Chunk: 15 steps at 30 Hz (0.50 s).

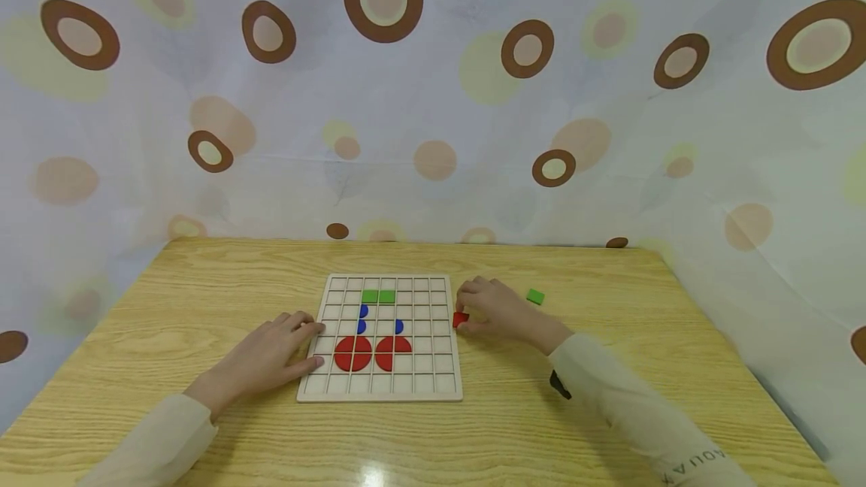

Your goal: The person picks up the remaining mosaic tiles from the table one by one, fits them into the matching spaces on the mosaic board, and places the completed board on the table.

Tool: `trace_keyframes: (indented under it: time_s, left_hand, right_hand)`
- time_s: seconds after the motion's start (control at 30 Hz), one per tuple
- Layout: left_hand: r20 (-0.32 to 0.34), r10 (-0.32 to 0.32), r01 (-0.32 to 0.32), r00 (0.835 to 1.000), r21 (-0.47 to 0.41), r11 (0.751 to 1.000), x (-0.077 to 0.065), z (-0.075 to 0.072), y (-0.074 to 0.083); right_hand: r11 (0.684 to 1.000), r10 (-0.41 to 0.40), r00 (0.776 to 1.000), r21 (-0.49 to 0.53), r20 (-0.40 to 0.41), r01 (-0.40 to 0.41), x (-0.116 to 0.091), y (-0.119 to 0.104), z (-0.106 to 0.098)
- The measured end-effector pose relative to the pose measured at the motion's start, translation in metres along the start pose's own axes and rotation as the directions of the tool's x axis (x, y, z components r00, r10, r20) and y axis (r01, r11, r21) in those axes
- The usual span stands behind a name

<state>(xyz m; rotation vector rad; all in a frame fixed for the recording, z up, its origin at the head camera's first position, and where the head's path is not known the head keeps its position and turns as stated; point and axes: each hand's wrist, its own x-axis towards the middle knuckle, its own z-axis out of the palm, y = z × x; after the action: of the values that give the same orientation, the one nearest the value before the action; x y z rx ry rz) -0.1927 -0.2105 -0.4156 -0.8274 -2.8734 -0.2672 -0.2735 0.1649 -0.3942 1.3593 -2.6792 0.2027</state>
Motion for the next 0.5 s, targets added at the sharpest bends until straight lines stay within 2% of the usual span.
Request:
trace_keyframes:
  time_s: [0.27,0.5]
  left_hand:
    - [-0.014,0.003,-0.003,1.0,0.004,1.0,0.0,0.0,0.001]
    - [-0.018,0.005,-0.005,1.0,0.01,1.0,-0.001,0.0,0.001]
  right_hand:
    - [0.997,-0.074,0.997,-0.011,0.014,0.074,0.007,-0.018,-0.001]
    - [0.989,-0.131,0.99,-0.064,0.045,0.134,0.016,-0.031,0.003]
